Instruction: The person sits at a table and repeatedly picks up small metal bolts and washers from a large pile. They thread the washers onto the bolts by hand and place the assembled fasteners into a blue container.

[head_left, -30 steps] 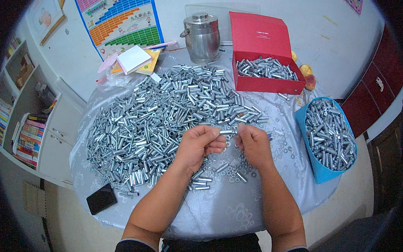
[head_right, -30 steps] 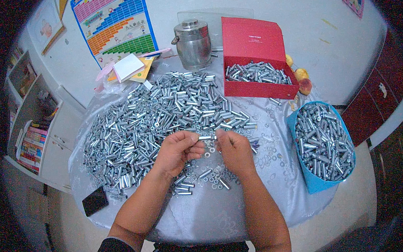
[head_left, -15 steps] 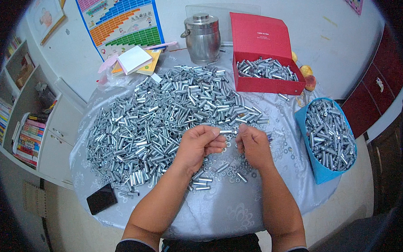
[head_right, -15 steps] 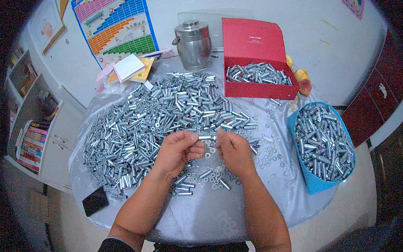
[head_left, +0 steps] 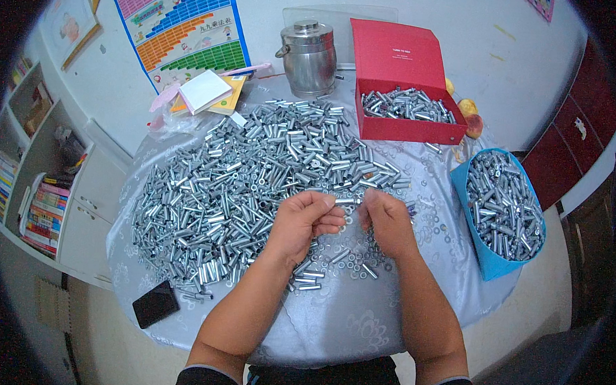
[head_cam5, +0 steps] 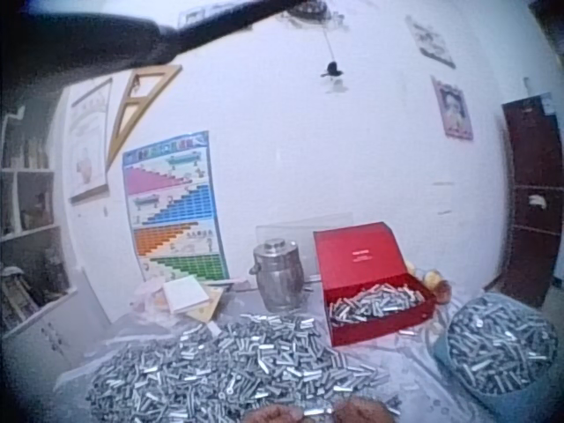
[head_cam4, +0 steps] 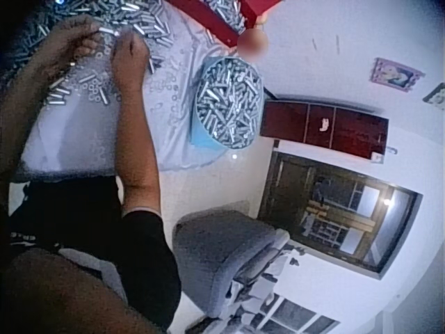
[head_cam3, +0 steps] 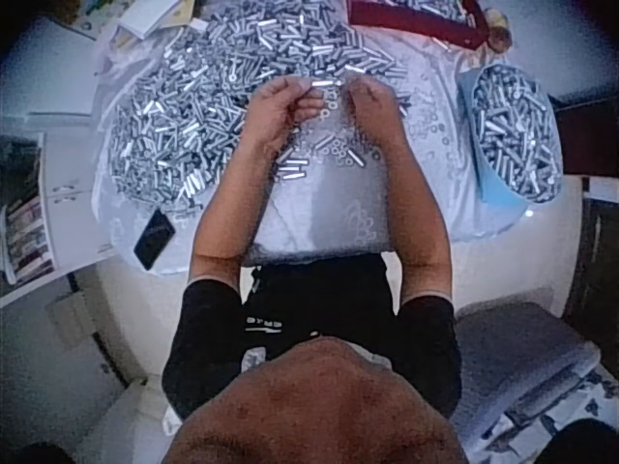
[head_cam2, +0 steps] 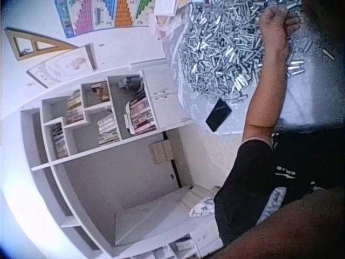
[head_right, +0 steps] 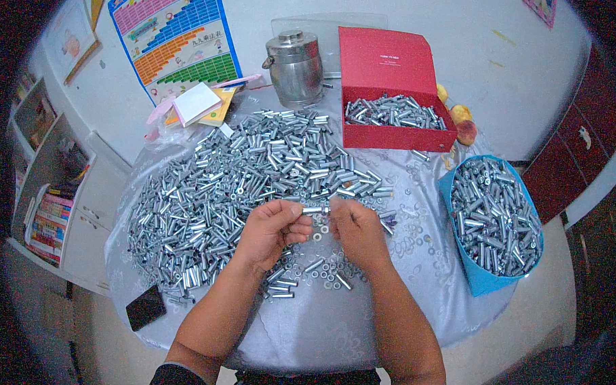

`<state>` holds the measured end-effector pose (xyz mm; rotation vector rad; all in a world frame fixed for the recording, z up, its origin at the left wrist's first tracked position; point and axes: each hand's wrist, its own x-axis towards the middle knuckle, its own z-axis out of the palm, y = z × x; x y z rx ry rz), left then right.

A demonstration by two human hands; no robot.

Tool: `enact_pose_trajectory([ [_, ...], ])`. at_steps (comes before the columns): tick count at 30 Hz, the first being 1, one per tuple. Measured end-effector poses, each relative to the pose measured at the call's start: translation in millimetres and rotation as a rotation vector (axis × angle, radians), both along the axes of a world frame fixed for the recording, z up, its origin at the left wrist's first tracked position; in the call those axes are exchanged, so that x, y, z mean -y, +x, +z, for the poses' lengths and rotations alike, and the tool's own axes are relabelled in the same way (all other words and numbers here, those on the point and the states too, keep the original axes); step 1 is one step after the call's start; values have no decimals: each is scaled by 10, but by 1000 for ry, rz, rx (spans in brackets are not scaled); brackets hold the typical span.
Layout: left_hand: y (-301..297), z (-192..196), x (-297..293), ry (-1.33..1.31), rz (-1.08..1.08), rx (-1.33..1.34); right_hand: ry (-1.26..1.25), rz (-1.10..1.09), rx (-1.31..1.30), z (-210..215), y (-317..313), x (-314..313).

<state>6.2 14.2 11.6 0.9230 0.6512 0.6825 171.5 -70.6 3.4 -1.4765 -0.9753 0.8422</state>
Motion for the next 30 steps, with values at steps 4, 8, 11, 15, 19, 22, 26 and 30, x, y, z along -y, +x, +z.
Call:
enact_pose_trajectory([
  [4, 4, -2, -3, -4, -2, 3, 24, 29, 63, -7, 5, 4],
  [8, 10, -9, 1, -14, -1, 18, 125, -39, -35, 26, -66, -15],
  [11, -2, 3, 4, -10, 1, 10, 25, 21, 170, 30, -1, 6],
  [15, 10, 12, 15, -10, -3, 18, 64, 33, -32, -53, 22, -7],
  [19, -3, 28, 30, -4, -1, 16, -7, 19, -46, -2, 14, -3],
  [22, 16, 10, 20, -8, 1, 23, 113, 43, -36, -93, -9, -54],
  [26, 12, 5, 24, -14, 3, 12, 142, 80, 120, -83, -6, -17],
  [30, 21, -19, 32, -10, 3, 18, 45, 43, -31, -56, -23, -16],
])
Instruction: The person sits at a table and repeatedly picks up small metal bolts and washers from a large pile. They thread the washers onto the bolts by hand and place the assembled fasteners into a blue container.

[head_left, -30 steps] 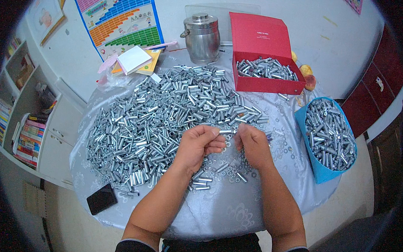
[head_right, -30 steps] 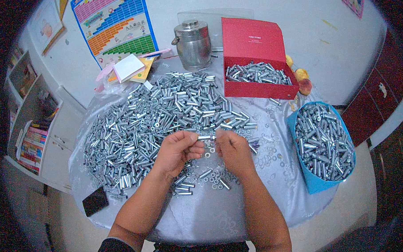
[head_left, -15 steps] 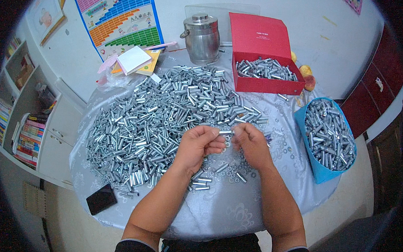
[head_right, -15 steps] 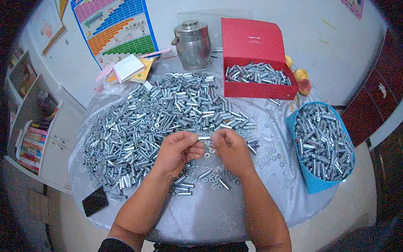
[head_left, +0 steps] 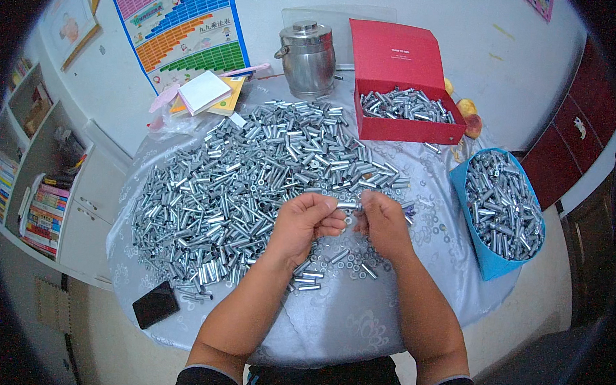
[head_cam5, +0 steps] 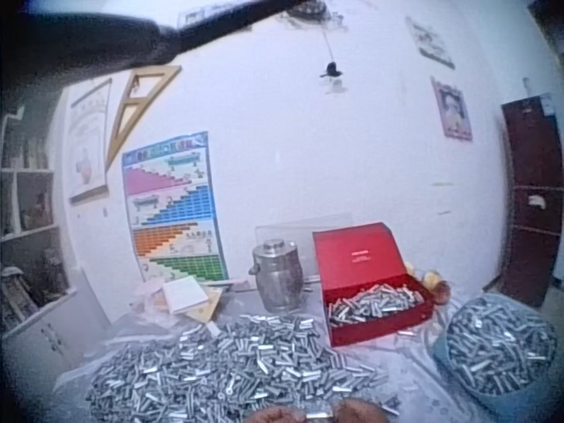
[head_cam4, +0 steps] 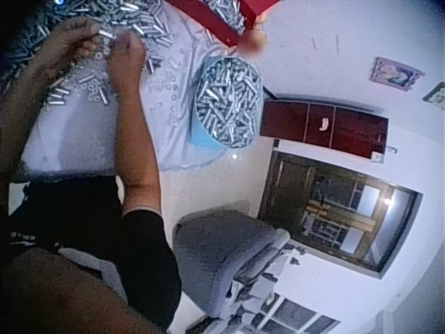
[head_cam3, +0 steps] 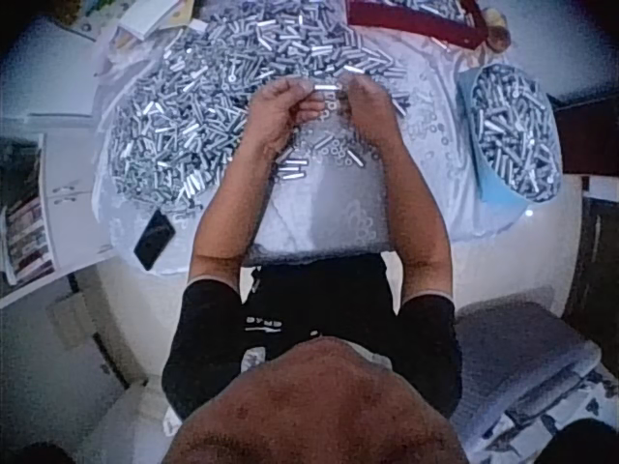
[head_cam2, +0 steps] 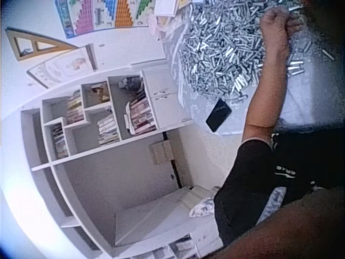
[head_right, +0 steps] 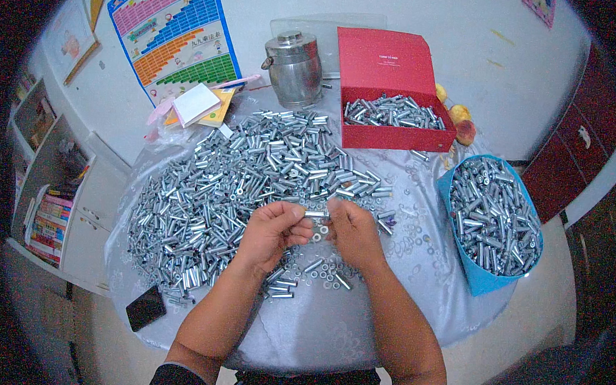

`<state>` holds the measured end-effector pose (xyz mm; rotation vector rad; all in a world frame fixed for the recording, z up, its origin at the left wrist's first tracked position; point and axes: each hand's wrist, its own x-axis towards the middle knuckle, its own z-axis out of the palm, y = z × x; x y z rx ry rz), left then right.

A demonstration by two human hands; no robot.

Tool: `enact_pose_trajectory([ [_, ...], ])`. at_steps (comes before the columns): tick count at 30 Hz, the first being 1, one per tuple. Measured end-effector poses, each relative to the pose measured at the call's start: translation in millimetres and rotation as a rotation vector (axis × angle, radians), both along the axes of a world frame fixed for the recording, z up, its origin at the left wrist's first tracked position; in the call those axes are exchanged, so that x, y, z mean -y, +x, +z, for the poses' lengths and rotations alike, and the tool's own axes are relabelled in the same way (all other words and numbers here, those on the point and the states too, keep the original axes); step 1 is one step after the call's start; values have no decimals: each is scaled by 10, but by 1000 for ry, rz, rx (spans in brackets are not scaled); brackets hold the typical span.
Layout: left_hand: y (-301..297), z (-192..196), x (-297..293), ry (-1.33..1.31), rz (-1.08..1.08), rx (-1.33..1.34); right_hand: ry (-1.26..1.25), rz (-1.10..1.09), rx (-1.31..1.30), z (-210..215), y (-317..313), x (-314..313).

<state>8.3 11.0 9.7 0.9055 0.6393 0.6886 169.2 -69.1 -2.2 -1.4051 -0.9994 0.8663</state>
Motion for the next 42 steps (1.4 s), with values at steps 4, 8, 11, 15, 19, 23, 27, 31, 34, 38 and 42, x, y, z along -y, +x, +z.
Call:
enact_pose_trajectory([
  [4, -12, 3, -4, -10, 34, -2, 120, 48, -20, -34, -14, -33],
  [8, -12, 24, -8, 3, 26, -34, 61, 49, 39, -9, 5, 2],
  [11, 54, 48, 46, 25, 29, -59, -11, -40, 102, -69, 25, -9],
  [15, -13, 87, 58, 70, 47, -53, 115, 7, 246, -90, -12, -45],
  [19, 17, 132, 88, 134, 31, -96, 92, 10, 139, -41, 14, 10],
  [23, 101, 174, 165, 162, 37, -98, 126, -44, 3, -22, 44, 54],
  [27, 145, 174, 225, 117, -32, -45, 132, -121, 133, 82, 87, 203],
  [31, 332, 288, 319, 116, -163, -73, 138, -183, -32, 156, 185, 509],
  [34, 588, 316, 412, 128, -241, -60, 208, -228, -35, 228, 331, 816],
  [38, 1037, 359, 614, 192, -337, -36, 143, -394, 76, 346, 582, 1249],
  [42, 1627, 395, 870, 191, -416, 44, 161, -724, 488, 492, 796, 1524],
])
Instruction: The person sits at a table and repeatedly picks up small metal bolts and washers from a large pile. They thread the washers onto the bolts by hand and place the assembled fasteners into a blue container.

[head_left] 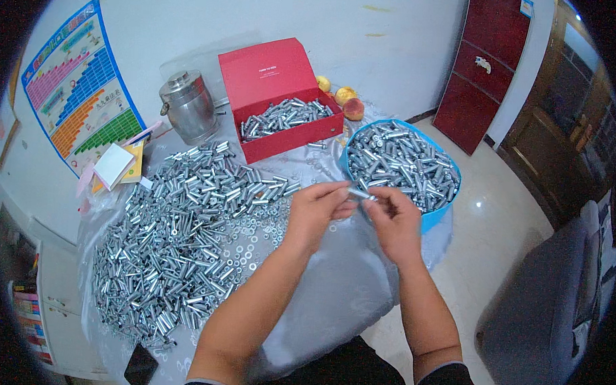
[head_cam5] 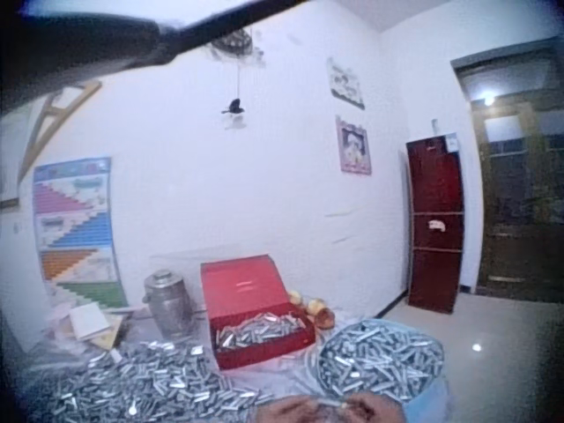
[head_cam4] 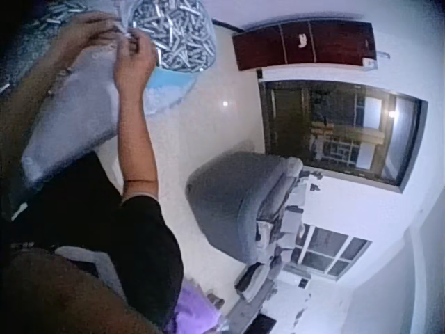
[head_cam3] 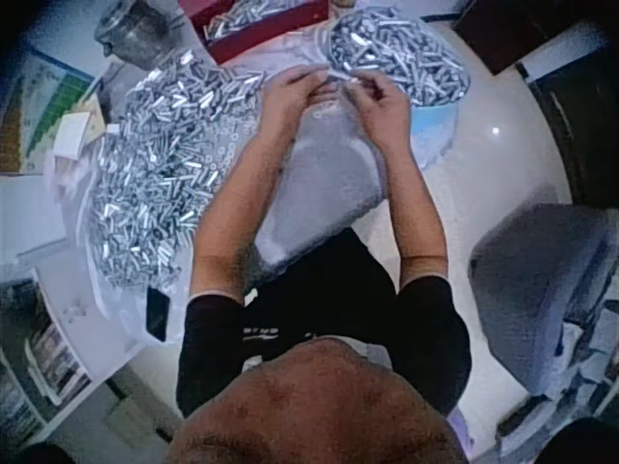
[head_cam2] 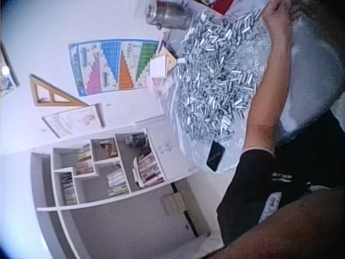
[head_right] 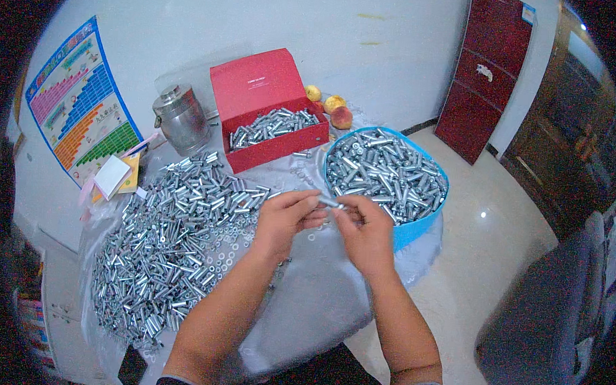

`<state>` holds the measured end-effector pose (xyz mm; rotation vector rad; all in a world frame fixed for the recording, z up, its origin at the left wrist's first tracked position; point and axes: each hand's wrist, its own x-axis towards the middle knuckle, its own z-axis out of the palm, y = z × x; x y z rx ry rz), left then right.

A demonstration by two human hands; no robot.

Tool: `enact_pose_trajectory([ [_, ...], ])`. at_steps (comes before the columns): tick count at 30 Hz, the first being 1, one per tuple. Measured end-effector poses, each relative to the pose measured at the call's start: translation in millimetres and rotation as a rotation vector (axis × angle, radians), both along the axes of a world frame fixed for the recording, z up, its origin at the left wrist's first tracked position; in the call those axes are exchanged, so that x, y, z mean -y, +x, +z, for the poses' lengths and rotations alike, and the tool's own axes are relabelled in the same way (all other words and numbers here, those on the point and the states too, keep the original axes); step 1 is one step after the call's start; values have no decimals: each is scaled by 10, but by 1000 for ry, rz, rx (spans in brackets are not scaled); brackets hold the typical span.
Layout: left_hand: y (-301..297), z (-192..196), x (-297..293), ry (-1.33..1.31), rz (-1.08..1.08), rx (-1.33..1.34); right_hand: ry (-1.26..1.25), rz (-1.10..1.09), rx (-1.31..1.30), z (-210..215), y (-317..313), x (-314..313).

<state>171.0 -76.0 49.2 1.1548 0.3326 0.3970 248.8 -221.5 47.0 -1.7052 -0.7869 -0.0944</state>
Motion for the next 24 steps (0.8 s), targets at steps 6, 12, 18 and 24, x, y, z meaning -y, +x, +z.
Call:
enact_pose_trajectory([
  [6, 387, -3, 126, 10, -46, 79, -261, -396, 534, 170, 410, 234],
  [12, -254, -33, -167, 29, 95, -8, -204, -446, 627, 137, 362, 129],
  [18, -1275, -92, -433, 75, 351, -79, -151, -52, 471, 135, -203, -632],
  [24, -2208, -151, -786, 456, 807, -332, -184, 313, 475, -42, -809, -1214],
])
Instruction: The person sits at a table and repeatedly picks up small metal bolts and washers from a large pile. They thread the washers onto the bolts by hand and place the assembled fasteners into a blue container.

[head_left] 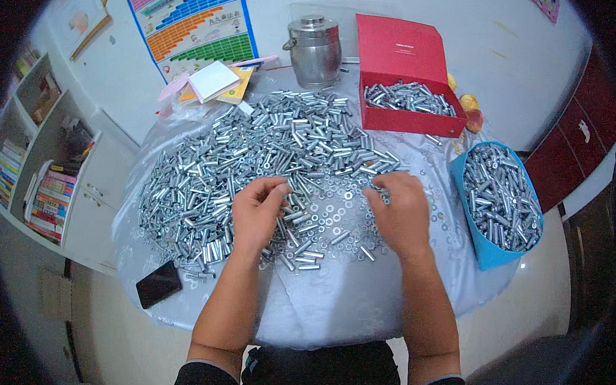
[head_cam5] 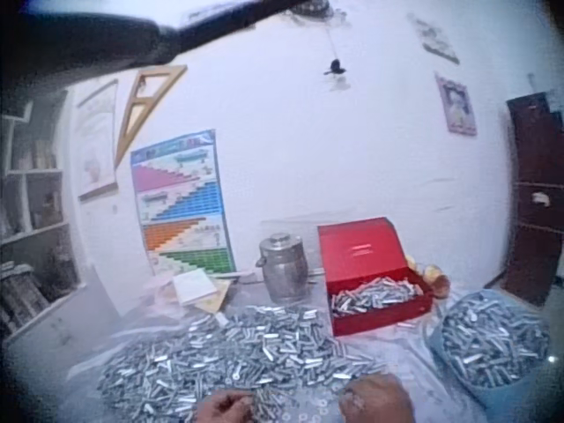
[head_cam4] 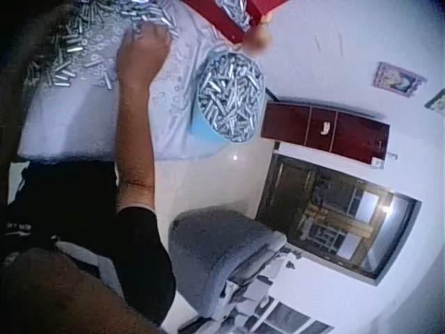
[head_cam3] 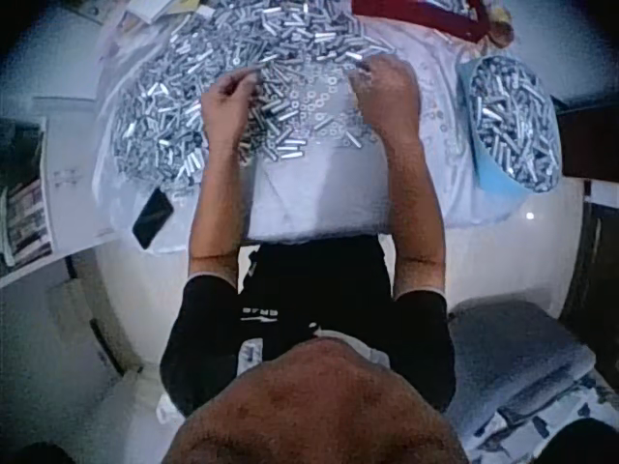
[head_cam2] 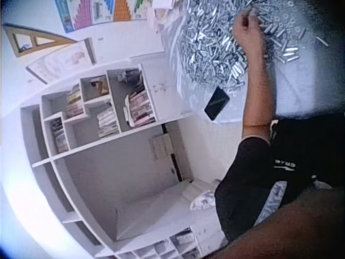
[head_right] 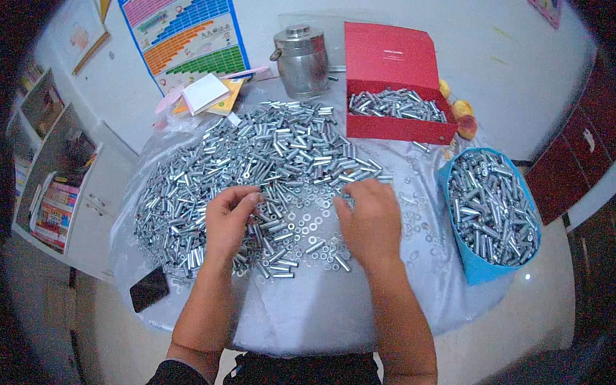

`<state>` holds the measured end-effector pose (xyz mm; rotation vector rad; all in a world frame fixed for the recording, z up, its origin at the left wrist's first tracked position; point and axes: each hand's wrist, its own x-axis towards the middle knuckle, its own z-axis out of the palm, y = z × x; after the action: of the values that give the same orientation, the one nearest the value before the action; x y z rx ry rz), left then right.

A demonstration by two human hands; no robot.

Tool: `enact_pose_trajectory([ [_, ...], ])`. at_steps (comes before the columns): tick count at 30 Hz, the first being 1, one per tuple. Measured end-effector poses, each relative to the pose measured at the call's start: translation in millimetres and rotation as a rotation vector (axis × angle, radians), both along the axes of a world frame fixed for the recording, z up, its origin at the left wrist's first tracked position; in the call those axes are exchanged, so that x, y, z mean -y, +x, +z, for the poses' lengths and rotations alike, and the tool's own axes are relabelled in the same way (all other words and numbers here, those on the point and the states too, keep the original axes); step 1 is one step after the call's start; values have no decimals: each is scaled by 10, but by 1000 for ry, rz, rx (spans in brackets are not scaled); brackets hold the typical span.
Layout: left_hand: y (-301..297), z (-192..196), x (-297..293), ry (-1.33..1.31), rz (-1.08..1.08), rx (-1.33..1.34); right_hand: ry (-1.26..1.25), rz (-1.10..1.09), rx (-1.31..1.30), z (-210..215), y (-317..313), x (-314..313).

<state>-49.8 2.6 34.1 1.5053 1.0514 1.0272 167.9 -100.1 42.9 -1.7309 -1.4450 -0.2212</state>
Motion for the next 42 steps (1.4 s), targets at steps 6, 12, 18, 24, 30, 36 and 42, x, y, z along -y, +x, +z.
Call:
enact_pose_trajectory([
  [6, -315, -190, -27, 595, -72, -637, -198, 80, 35, -254, -252, -400],
  [12, -244, -217, -5, 719, -237, -792, -274, 180, 17, -489, -338, -786],
  [18, -214, -320, -35, 724, -248, -783, -401, 165, 159, -569, -554, -1081],
  [24, -234, -352, -43, 660, -209, -637, -571, 105, 185, -506, -509, -1085],
  [30, -176, -338, 24, 339, -162, -333, -389, 189, -282, -520, -324, -775],
  [36, -52, -438, 101, -110, -255, 129, -171, 531, -1386, -185, -248, -301],
  [42, 43, -470, 112, -192, -334, 363, -98, 455, -1508, -379, -217, -364],
])
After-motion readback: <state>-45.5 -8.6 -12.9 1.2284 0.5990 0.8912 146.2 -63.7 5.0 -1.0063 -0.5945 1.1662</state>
